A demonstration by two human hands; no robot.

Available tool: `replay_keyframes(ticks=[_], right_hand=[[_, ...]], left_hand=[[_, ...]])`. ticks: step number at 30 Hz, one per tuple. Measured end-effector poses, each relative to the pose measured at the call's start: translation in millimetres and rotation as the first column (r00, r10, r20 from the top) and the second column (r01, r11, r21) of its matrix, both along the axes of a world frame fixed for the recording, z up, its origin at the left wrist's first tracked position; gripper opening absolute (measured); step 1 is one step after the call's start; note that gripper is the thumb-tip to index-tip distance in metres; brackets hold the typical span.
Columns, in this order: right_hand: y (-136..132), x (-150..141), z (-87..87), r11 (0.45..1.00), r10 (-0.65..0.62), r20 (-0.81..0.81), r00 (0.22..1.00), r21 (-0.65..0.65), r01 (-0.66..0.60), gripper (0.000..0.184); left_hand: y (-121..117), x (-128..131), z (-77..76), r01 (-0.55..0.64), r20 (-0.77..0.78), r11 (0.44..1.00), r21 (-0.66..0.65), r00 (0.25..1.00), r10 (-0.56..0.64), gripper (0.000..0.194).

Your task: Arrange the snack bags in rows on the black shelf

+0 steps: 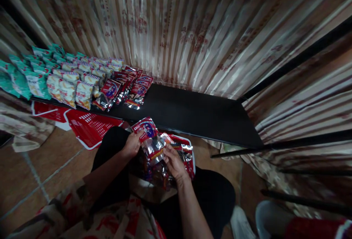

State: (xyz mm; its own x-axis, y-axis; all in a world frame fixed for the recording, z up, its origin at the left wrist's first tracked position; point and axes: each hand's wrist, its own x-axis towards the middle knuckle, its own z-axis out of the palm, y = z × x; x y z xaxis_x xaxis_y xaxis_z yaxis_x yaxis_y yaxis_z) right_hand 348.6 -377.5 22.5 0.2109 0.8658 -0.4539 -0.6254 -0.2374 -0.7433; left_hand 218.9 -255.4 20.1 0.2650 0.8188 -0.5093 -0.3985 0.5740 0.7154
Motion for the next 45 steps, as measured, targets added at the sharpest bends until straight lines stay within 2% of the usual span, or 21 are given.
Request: replay_keyframes(ticks=[5, 10, 15, 19, 24, 27, 31, 36, 38, 41, 43, 45], right_hand=[[10, -8, 2.2, 0.996, 0.078, 0.111, 0.991, -0.046, -0.073, 0.031], [35, -10, 23.0, 0.989, 0.147, 0.298, 0.943, -0.056, -0.137, 0.041], [69, -19, 41.6, 0.976, 0.190, 0.427, 0.884, 0.015, -0.217, 0.036], [89, -28, 40.5, 0.991, 0.113, 0.422, 0.900, 0.012, -0.130, 0.038], [113, -39, 37.3, 1.000, -0.025, 0.340, 0.940, 0.012, 0.023, 0.038], [129, -45, 39.9, 0.999, -0.050, 0.320, 0.946, 0.006, 0.051, 0.037], [152, -50, 41.9, 0.999, -0.049, 0.301, 0.952, 0.005, 0.050, 0.038], [188, -47, 36.6, 0.995, -0.091, 0.321, 0.943, 0.005, 0.095, 0.037], [203, -44, 33.6, 0.994, -0.105, 0.365, 0.925, 0.013, 0.108, 0.034], [224, -42, 29.9, 0.993, -0.107, 0.430, 0.896, 0.005, 0.117, 0.031], [237, -40, 27.4, 0.992, -0.103, 0.495, 0.863, -0.007, 0.123, 0.029], [250, -39, 23.9, 0.992, -0.096, 0.555, 0.827, -0.018, 0.128, 0.027]], left_hand=[[16, -6, 1.4, -0.036, -0.068, 0.996, 0.075, 0.997, 0.041, 0.034], [30, -10, 10.8, 0.006, -0.129, 0.984, 0.178, 0.992, 0.017, 0.028], [42, -11, 18.8, 0.096, -0.168, 0.953, 0.287, 0.985, -0.048, 0.024], [55, -10, 20.8, 0.144, -0.191, 0.916, 0.375, 0.979, -0.075, 0.022], [79, -7, 20.0, 0.108, -0.225, 0.929, 0.353, 0.974, -0.027, 0.024], [96, -7, 19.7, 0.109, -0.250, 0.924, 0.367, 0.968, -0.015, 0.026], [121, -11, 21.3, 0.147, -0.405, 0.884, 0.444, 0.913, 0.052, 0.034], [141, -14, 25.1, 0.247, -0.610, 0.770, 0.589, 0.760, 0.223, 0.057], [144, -16, 24.6, 0.311, -0.663, 0.691, 0.652, 0.675, 0.322, 0.057], [145, -20, 19.3, 0.447, -0.693, 0.538, 0.714, 0.560, 0.454, 0.047], [146, -23, 13.4, 0.533, -0.697, 0.449, 0.717, 0.532, 0.481, 0.043], [148, -24, 7.4, 0.596, -0.703, 0.382, 0.707, 0.534, 0.469, 0.042]])
